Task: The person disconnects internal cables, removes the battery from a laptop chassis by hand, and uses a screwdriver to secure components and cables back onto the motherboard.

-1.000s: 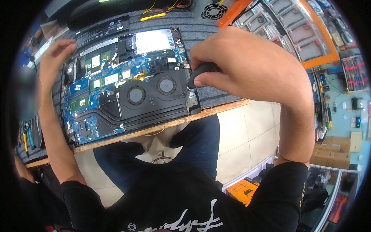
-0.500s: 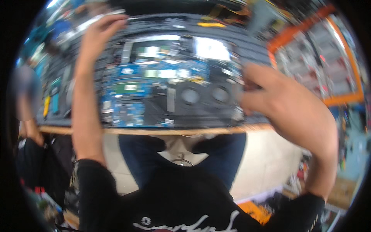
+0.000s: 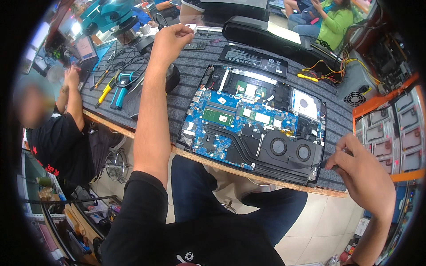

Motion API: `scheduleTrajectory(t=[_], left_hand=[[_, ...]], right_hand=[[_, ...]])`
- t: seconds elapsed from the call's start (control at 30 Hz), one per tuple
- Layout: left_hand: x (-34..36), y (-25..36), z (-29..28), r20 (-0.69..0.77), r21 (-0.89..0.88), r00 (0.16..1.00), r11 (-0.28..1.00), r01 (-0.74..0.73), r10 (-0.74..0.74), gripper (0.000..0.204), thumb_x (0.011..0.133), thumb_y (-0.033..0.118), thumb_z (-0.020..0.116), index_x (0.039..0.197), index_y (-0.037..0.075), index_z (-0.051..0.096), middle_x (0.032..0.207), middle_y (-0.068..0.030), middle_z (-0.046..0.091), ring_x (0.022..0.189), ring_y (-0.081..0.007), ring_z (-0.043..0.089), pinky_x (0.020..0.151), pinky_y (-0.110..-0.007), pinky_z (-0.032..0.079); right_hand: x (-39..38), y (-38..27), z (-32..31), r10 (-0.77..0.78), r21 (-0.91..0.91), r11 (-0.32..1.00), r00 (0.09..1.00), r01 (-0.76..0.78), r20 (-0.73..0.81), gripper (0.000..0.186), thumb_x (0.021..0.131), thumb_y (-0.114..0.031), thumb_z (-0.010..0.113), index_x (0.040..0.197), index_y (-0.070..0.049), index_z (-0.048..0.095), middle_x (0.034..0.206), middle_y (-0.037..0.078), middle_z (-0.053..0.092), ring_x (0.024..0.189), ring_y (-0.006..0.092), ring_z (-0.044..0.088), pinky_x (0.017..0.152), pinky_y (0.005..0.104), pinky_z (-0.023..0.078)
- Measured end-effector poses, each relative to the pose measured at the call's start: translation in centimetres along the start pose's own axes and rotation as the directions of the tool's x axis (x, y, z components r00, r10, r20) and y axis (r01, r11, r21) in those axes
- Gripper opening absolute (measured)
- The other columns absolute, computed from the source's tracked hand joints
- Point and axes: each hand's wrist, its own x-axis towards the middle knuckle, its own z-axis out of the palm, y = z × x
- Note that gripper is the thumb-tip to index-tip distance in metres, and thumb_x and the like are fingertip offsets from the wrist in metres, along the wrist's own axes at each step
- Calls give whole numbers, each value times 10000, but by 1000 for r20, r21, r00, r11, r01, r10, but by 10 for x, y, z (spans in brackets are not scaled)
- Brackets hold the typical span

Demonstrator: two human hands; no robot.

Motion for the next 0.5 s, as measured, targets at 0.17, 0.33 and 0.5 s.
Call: scheduleTrajectory(t=[0.17, 0.33, 0.5], left_hand=[[14, -12, -6, 109, 295, 994, 953, -61, 30, 168, 822, 154, 777, 962, 62, 790, 891, -114, 769, 785, -217, 731, 727, -357, 553], [60, -40, 19, 166, 623, 968, 781, 46, -189, 199, 741, 215, 805, 920, 125, 803, 903, -127, 775, 830, -271, 746, 786, -402, 577], [67, -51, 8, 288, 655, 910, 755, 40, -299, 160, 721, 192, 786, 865, 125, 807, 908, -119, 777, 850, -286, 751, 786, -397, 586]], right_hand=[[5, 7, 6, 201, -40, 979, 979, -200, 44, 208, 835, -59, 738, 1019, -46, 642, 1044, 163, 586, 907, 374, 628, 740, 435, 492], [-12, -9, 4, -21, 16, 1000, 990, 23, -142, 188, 854, -66, 719, 1021, -36, 638, 954, 153, 591, 836, 390, 625, 712, 452, 481], [-4, 6, 9, -56, 43, 997, 992, 62, -112, 196, 843, -71, 724, 1018, -48, 639, 920, 147, 587, 821, 391, 618, 702, 463, 469]])
